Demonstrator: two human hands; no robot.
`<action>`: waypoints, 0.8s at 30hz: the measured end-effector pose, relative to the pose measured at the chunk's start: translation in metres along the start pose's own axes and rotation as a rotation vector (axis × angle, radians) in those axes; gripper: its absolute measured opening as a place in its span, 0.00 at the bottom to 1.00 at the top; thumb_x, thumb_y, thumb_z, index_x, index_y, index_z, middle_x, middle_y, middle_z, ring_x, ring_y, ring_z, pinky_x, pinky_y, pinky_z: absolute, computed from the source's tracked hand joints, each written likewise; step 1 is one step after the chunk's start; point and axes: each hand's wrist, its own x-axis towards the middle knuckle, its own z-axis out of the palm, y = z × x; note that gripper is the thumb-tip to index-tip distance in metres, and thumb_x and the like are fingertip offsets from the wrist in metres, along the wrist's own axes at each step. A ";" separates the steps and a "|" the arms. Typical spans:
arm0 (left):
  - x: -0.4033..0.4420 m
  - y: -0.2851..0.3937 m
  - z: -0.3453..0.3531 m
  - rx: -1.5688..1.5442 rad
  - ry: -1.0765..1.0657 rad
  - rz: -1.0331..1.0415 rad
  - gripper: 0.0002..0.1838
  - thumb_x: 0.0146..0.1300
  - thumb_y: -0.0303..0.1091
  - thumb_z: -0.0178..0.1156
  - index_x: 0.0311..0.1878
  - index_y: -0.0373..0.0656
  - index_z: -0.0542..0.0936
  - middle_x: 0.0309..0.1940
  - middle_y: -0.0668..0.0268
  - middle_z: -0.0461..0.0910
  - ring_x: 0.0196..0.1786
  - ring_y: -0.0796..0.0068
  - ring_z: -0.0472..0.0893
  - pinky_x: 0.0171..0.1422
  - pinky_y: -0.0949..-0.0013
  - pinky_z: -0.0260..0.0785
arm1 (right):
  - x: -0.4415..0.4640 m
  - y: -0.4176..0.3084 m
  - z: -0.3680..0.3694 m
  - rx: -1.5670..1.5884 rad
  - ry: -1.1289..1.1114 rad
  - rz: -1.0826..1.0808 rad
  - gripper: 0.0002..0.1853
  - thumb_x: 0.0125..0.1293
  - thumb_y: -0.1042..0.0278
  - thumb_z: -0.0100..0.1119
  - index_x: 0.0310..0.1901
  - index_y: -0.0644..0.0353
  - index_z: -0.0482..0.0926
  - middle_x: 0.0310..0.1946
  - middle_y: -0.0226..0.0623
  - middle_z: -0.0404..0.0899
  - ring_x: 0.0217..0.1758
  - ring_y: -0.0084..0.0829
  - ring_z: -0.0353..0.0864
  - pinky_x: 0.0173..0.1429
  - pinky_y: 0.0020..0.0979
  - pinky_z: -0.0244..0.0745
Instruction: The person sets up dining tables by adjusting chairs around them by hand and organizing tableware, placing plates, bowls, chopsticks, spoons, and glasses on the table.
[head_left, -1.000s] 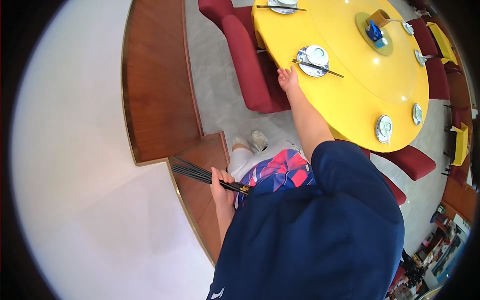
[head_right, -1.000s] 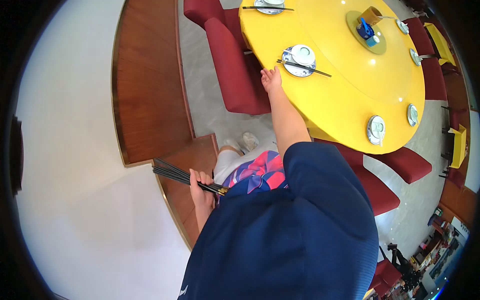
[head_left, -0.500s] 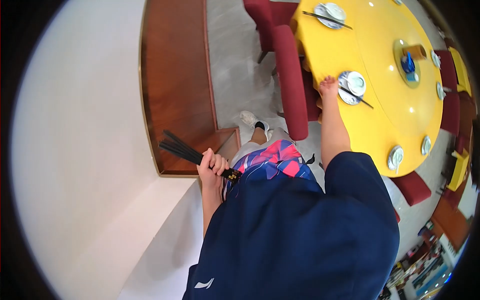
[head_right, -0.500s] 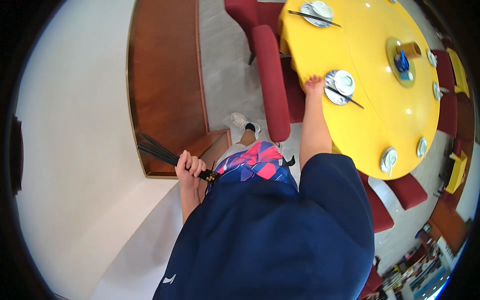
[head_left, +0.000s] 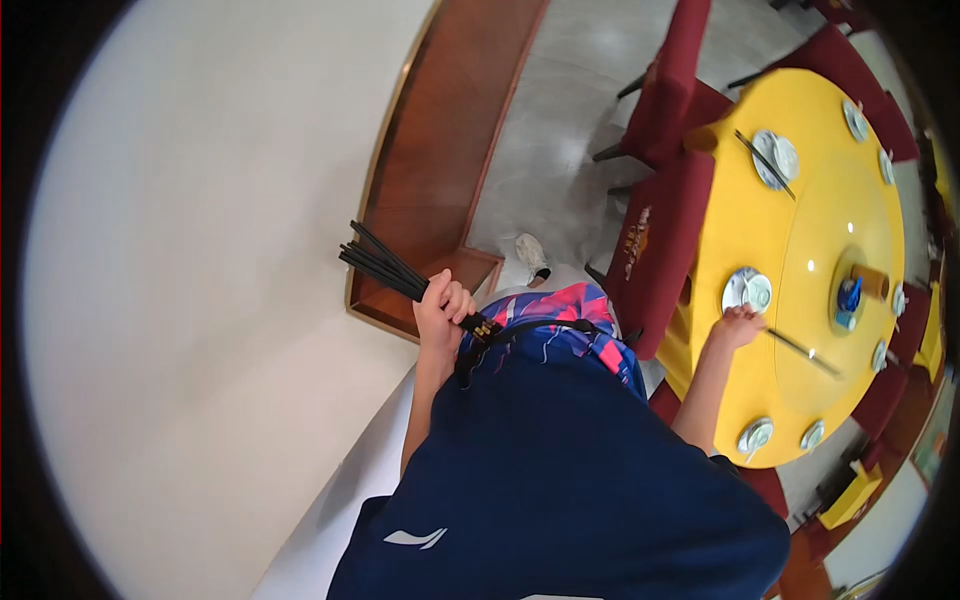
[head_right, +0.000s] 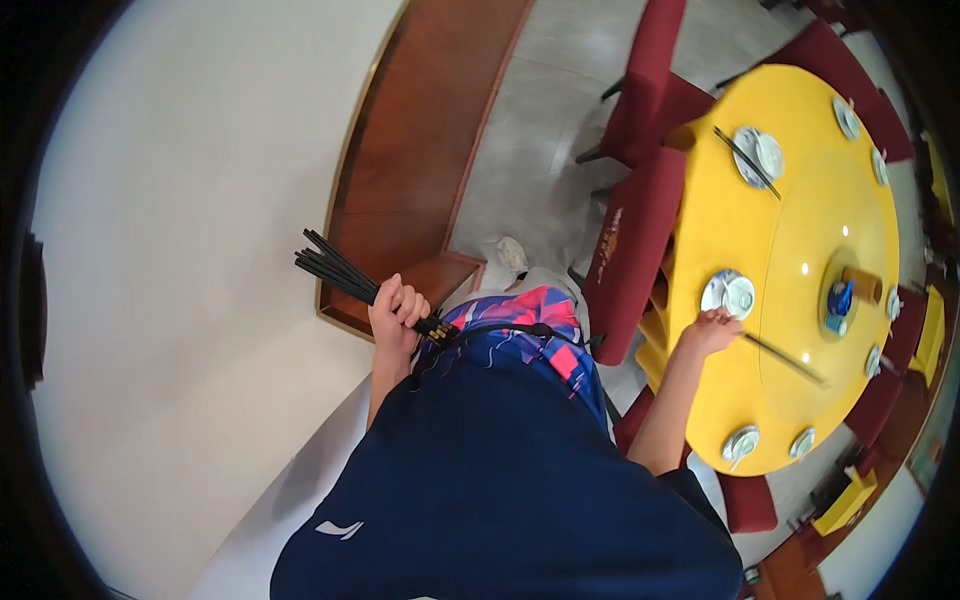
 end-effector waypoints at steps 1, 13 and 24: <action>0.000 0.005 -0.002 -0.007 0.015 0.015 0.23 0.73 0.38 0.48 0.17 0.53 0.58 0.07 0.74 0.53 0.11 0.80 0.55 0.26 0.70 0.60 | -0.024 -0.021 0.041 -0.037 -0.080 -0.124 0.10 0.74 0.60 0.45 0.36 0.53 0.64 0.24 0.28 0.68 0.25 0.19 0.67 0.25 0.20 0.59; 0.054 0.039 0.015 -0.197 0.194 0.152 0.19 0.70 0.35 0.53 0.22 0.47 0.63 0.13 0.68 0.62 0.14 0.77 0.61 0.24 0.70 0.58 | -0.207 0.033 0.250 -0.274 -1.095 0.024 0.15 0.79 0.52 0.41 0.38 0.54 0.66 0.20 0.32 0.72 0.19 0.20 0.69 0.22 0.21 0.63; 0.229 0.052 0.160 0.095 0.034 -0.087 0.24 0.72 0.53 0.53 0.35 0.37 0.76 0.11 0.75 0.57 0.13 0.81 0.57 0.21 0.74 0.54 | -0.166 0.041 0.325 -0.561 -1.456 0.493 0.17 0.78 0.59 0.41 0.34 0.61 0.71 0.23 0.31 0.76 0.22 0.20 0.74 0.27 0.22 0.69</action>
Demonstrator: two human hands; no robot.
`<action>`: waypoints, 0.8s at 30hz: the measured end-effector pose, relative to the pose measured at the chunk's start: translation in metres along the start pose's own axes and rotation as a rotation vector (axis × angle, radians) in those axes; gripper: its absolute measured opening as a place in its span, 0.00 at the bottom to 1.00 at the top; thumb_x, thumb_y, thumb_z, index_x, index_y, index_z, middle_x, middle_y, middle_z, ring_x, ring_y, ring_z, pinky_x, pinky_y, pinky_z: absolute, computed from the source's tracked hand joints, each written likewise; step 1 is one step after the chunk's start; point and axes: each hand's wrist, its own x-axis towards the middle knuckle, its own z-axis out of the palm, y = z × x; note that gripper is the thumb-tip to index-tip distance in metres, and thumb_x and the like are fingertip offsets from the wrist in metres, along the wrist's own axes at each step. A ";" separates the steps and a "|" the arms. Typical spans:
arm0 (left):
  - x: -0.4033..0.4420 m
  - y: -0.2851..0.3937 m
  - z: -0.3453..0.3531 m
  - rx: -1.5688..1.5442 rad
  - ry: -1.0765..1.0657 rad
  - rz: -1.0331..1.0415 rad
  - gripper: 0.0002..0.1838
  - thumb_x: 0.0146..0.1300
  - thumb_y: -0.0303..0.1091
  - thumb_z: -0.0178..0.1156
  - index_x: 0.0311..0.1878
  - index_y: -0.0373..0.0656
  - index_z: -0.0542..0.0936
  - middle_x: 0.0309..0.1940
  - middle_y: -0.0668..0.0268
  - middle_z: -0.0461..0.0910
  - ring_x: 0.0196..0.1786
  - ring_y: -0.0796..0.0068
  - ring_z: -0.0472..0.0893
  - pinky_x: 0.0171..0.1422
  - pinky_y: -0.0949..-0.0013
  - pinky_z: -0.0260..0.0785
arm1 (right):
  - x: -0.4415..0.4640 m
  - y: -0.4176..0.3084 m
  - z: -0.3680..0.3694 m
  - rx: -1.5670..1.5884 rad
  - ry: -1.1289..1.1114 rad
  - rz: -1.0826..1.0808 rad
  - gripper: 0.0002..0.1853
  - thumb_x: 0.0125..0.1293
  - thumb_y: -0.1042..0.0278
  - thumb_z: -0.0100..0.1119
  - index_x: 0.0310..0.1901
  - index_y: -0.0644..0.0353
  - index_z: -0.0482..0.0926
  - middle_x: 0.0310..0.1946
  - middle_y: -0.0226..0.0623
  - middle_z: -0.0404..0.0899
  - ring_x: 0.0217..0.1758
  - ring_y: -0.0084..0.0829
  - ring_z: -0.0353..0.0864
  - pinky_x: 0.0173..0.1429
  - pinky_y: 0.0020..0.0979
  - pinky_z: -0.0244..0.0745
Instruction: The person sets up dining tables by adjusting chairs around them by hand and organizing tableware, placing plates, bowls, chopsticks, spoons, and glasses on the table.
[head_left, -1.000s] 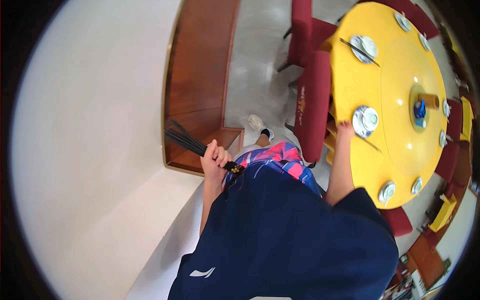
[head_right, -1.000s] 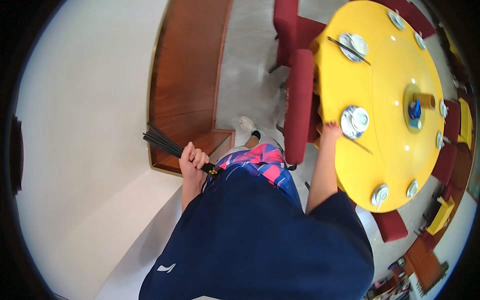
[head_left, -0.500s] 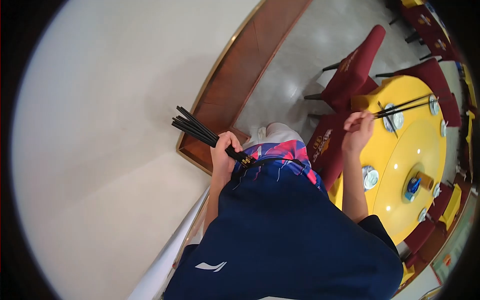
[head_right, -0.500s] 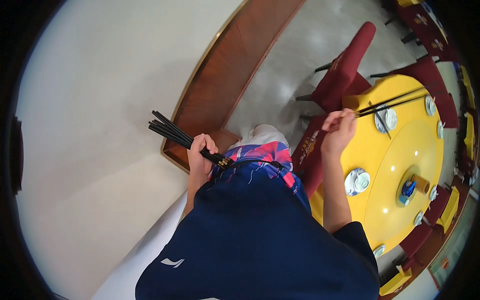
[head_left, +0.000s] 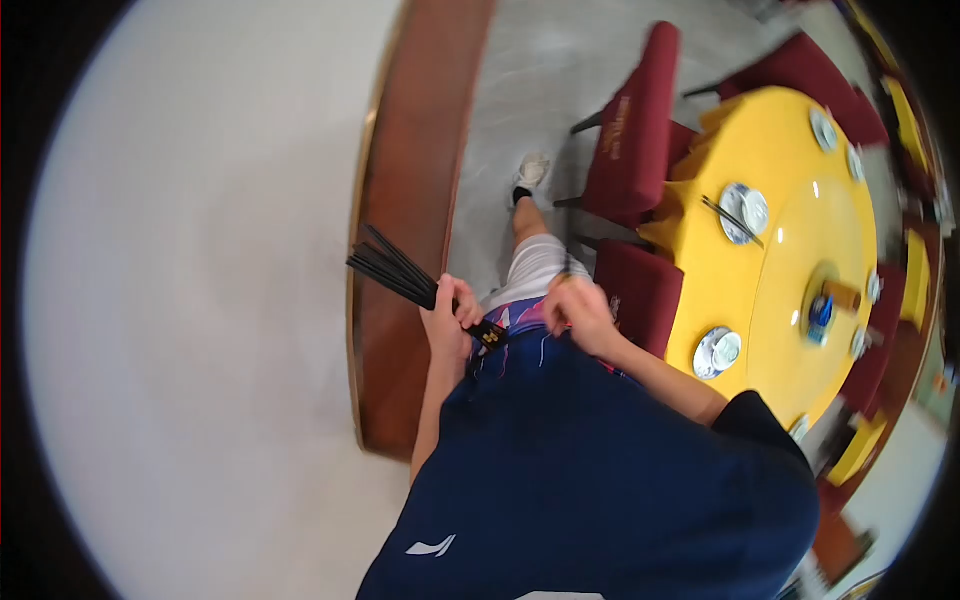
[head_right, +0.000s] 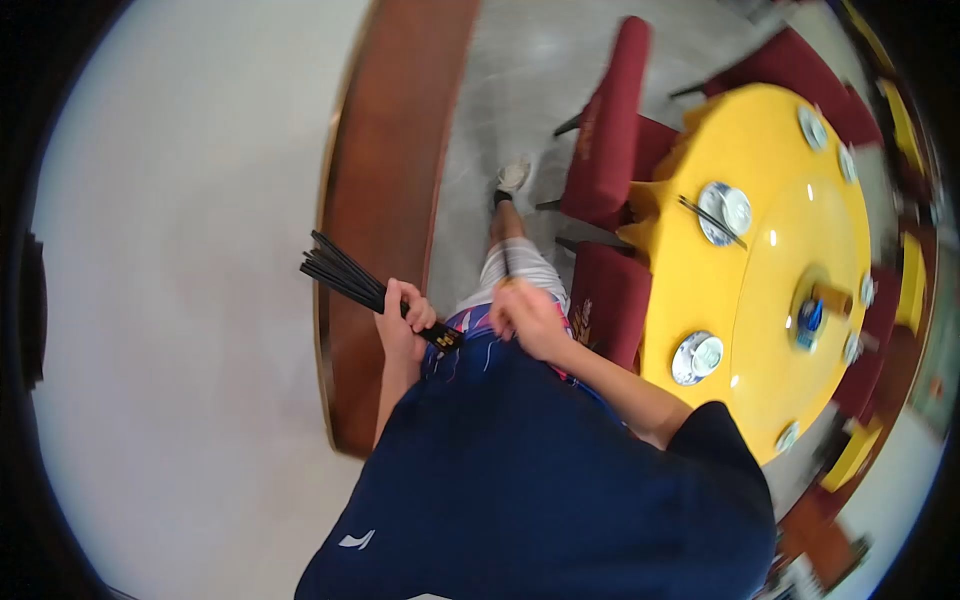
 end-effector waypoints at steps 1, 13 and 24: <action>0.028 -0.002 0.018 0.038 -0.065 -0.041 0.24 0.72 0.53 0.53 0.35 0.37 0.76 0.11 0.75 0.57 0.13 0.81 0.57 0.21 0.74 0.54 | 0.016 -0.010 -0.008 -0.132 -0.115 0.043 0.17 0.77 0.58 0.43 0.36 0.63 0.73 0.21 0.32 0.75 0.23 0.21 0.75 0.29 0.24 0.70; 0.268 0.056 0.282 0.228 -0.359 -0.267 0.17 0.68 0.36 0.51 0.23 0.51 0.59 0.24 0.72 0.62 0.28 0.81 0.65 0.31 0.76 0.62 | 0.170 -0.167 -0.149 -0.592 -0.053 0.122 0.28 0.72 0.44 0.46 0.33 0.64 0.82 0.22 0.48 0.80 0.27 0.45 0.82 0.36 0.44 0.76; 0.399 0.074 0.357 0.194 -0.693 -0.844 0.19 0.77 0.41 0.44 0.24 0.51 0.62 0.14 0.76 0.55 0.17 0.84 0.56 0.27 0.75 0.57 | 0.082 -0.002 -0.306 -0.016 1.895 0.718 0.41 0.60 0.27 0.53 0.51 0.68 0.76 0.46 0.60 0.81 0.53 0.52 0.81 0.54 0.45 0.76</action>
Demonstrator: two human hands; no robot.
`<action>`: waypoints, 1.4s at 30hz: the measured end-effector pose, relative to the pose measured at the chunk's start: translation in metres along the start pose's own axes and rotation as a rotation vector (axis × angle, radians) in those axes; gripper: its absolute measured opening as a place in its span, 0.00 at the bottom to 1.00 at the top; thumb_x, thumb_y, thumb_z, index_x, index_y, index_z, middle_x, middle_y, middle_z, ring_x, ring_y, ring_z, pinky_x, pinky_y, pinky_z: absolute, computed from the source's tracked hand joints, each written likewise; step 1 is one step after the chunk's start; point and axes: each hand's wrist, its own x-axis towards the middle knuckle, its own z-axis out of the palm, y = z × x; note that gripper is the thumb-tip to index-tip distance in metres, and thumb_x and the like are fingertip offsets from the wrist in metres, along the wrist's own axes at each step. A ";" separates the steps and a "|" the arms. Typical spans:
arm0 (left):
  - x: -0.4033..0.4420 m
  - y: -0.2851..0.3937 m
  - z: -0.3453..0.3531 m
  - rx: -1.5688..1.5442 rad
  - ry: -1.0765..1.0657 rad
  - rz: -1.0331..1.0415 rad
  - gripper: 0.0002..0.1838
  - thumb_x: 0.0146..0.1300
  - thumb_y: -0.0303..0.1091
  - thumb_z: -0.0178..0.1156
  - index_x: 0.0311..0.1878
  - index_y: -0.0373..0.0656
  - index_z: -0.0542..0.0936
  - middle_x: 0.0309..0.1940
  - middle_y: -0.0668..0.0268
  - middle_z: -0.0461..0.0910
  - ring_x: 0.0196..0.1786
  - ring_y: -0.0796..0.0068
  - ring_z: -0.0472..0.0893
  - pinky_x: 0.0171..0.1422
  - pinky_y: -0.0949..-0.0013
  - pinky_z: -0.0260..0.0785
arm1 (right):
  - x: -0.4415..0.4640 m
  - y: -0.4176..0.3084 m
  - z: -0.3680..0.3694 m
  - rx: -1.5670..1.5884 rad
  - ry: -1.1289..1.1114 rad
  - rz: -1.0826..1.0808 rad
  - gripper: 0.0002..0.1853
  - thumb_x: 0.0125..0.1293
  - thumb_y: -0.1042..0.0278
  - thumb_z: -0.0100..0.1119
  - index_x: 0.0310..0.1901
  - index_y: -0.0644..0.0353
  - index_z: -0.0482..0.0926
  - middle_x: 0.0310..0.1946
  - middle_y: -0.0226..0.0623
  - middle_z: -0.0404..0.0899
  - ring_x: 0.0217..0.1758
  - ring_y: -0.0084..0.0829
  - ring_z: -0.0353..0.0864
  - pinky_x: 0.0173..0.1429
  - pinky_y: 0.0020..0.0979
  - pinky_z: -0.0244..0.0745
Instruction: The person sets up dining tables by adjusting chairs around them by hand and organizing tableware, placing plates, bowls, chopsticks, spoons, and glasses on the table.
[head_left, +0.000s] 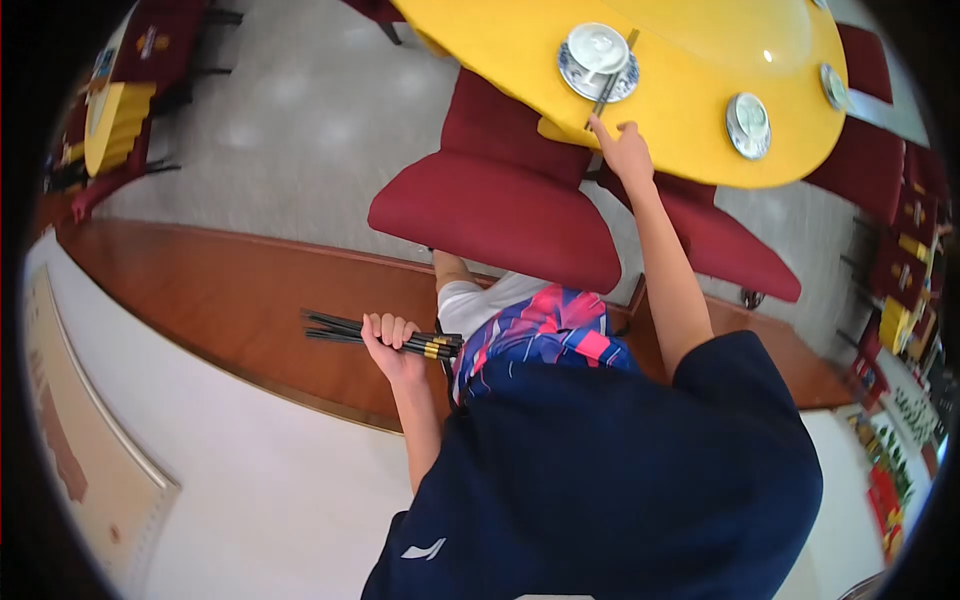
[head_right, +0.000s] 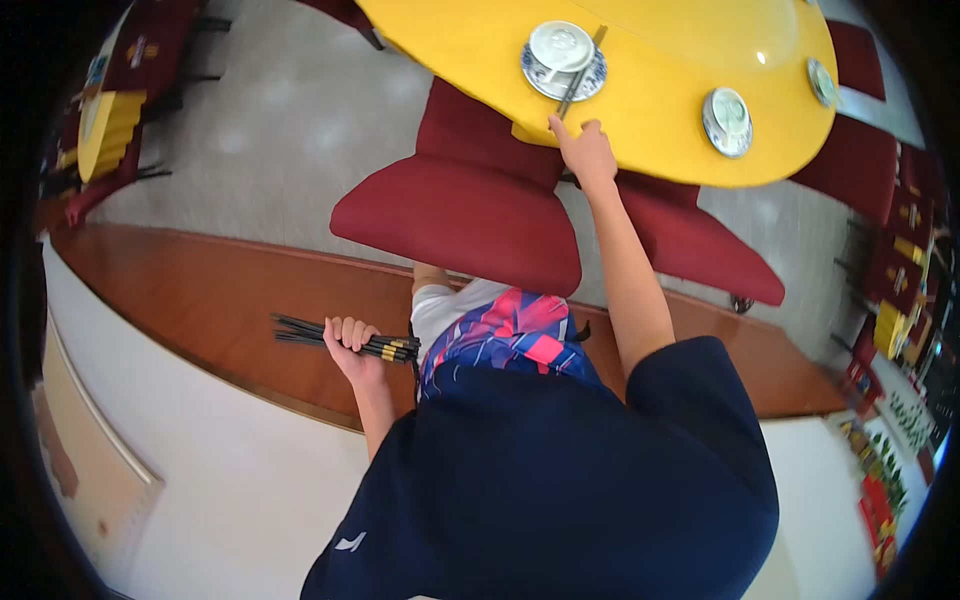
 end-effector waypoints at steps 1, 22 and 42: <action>0.007 0.007 0.002 0.018 -0.015 -0.027 0.19 0.77 0.41 0.44 0.24 0.51 0.62 0.14 0.76 0.55 0.17 0.84 0.56 0.27 0.75 0.57 | 0.006 0.001 0.004 0.042 0.028 0.029 0.42 0.59 0.26 0.54 0.50 0.67 0.77 0.48 0.59 0.80 0.56 0.52 0.80 0.55 0.46 0.76; 0.162 0.242 0.032 0.141 -0.110 -0.029 0.21 0.74 0.51 0.50 0.25 0.54 0.63 0.14 0.78 0.55 0.14 0.85 0.55 0.21 0.77 0.53 | -0.181 -0.258 -0.020 1.296 0.401 -0.184 0.16 0.79 0.54 0.39 0.32 0.50 0.66 0.21 0.21 0.59 0.22 0.18 0.60 0.26 0.24 0.60; 0.371 0.417 0.152 0.444 0.018 0.265 0.19 0.71 0.46 0.51 0.25 0.50 0.63 0.18 0.69 0.66 0.23 0.73 0.67 0.32 0.66 0.65 | -0.213 -0.644 0.203 -0.140 -0.914 -0.975 0.25 0.73 0.48 0.43 0.40 0.64 0.81 0.32 0.55 0.82 0.40 0.56 0.82 0.49 0.51 0.73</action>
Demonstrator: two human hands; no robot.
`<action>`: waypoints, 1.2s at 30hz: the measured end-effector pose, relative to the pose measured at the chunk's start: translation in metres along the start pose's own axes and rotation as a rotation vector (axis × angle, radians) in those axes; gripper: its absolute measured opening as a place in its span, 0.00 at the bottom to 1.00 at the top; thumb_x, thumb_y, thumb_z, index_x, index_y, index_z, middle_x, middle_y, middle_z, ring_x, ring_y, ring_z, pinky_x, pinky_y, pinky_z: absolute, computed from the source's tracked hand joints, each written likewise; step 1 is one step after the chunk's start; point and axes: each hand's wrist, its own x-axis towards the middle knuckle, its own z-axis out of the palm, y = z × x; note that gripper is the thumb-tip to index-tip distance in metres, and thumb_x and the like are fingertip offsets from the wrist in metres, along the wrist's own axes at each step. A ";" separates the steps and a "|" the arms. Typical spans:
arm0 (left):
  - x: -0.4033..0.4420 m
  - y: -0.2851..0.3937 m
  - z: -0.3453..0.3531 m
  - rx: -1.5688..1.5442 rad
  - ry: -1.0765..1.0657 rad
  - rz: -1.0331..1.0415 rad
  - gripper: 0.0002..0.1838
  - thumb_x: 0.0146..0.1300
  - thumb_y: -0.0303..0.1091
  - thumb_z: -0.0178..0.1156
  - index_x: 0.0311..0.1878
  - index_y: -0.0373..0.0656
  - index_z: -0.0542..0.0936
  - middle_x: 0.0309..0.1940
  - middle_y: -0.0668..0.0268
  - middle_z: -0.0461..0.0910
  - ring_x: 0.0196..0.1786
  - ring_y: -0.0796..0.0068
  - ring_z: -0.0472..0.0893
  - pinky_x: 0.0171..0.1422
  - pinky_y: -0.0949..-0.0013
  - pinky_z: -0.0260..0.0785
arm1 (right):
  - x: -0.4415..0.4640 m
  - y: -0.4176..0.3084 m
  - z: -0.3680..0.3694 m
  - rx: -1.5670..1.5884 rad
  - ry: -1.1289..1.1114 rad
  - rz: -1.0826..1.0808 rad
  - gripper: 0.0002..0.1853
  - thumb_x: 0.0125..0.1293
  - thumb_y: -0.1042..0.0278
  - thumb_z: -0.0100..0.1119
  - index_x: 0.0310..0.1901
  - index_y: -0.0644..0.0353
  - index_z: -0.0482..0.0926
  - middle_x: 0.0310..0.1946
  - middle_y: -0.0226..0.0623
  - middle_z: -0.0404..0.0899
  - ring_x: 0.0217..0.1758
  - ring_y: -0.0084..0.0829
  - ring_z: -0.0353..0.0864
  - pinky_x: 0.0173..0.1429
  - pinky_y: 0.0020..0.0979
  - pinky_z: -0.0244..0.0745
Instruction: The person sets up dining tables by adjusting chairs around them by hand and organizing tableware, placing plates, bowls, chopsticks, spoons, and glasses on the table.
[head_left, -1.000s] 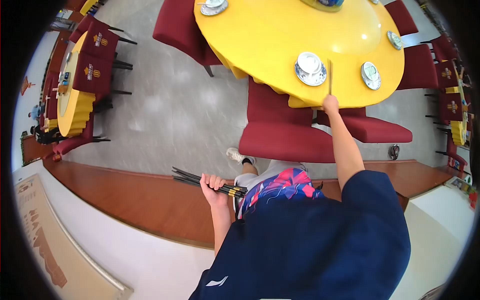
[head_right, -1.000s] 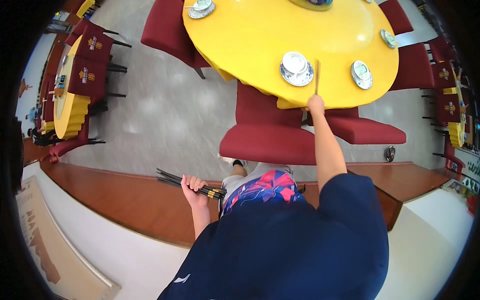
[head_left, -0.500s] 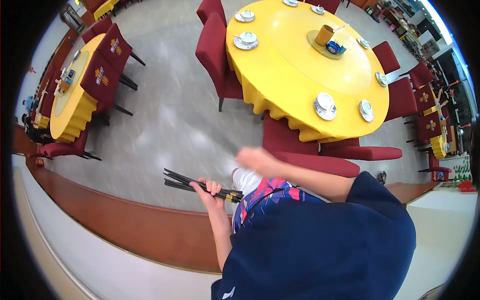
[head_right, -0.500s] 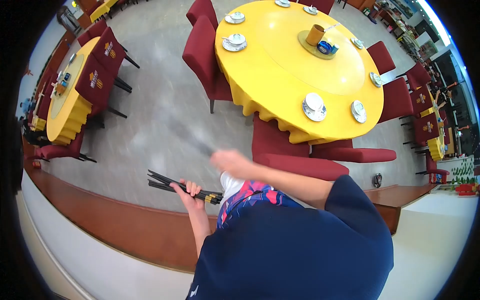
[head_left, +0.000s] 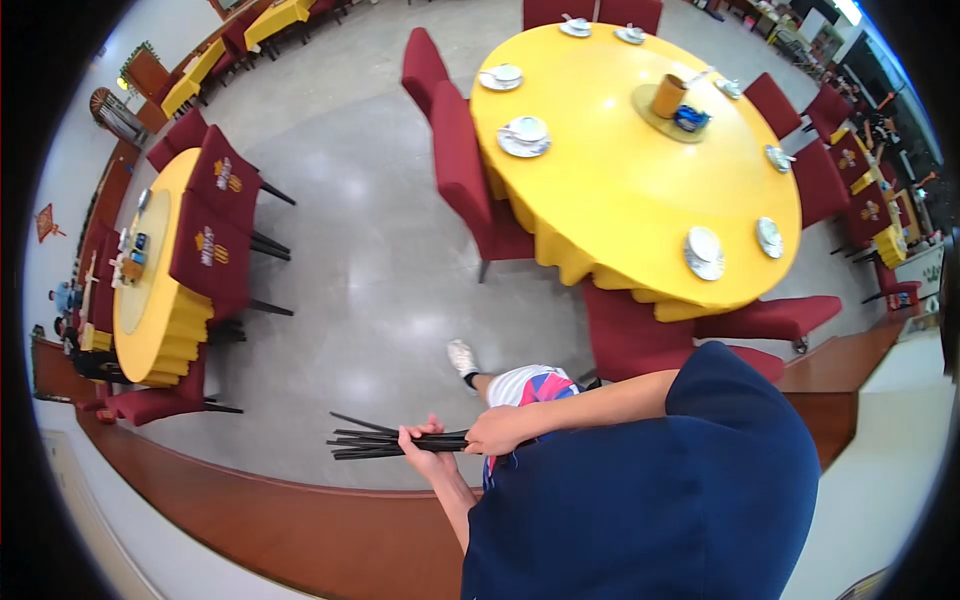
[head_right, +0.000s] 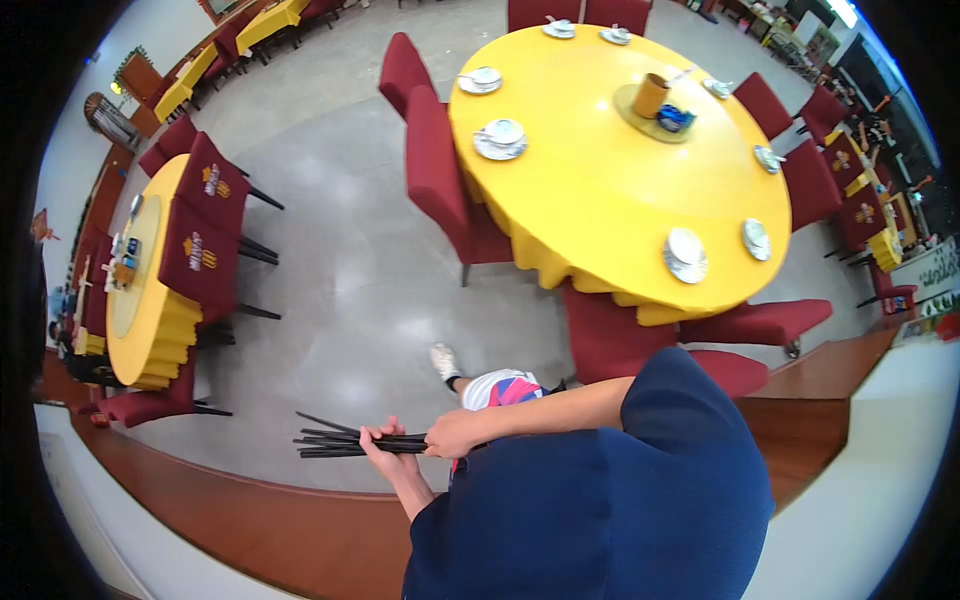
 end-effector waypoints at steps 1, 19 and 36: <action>0.018 0.014 0.012 0.028 0.047 -0.021 0.19 0.72 0.46 0.50 0.26 0.50 0.64 0.17 0.69 0.66 0.22 0.73 0.67 0.31 0.66 0.65 | 0.022 0.002 -0.016 0.023 0.002 -0.019 0.26 0.73 0.47 0.43 0.39 0.63 0.81 0.30 0.53 0.82 0.39 0.55 0.82 0.48 0.50 0.74; 0.364 0.099 0.266 0.553 -0.750 -0.629 0.13 0.65 0.31 0.59 0.27 0.46 0.66 0.12 0.73 0.60 0.13 0.77 0.63 0.21 0.70 0.58 | 0.303 0.022 -0.432 1.473 0.510 -0.189 0.13 0.68 0.57 0.62 0.34 0.56 0.72 0.22 0.28 0.72 0.24 0.21 0.74 0.30 0.26 0.72; 0.753 0.116 0.484 0.783 -1.373 -1.168 0.08 0.67 0.36 0.61 0.38 0.42 0.75 0.22 0.72 0.74 0.23 0.84 0.71 0.27 0.78 0.62 | 0.449 0.155 -0.750 1.838 1.363 -0.046 0.28 0.69 0.53 0.57 0.16 0.45 0.53 0.08 0.21 0.50 0.08 0.21 0.51 0.16 0.29 0.50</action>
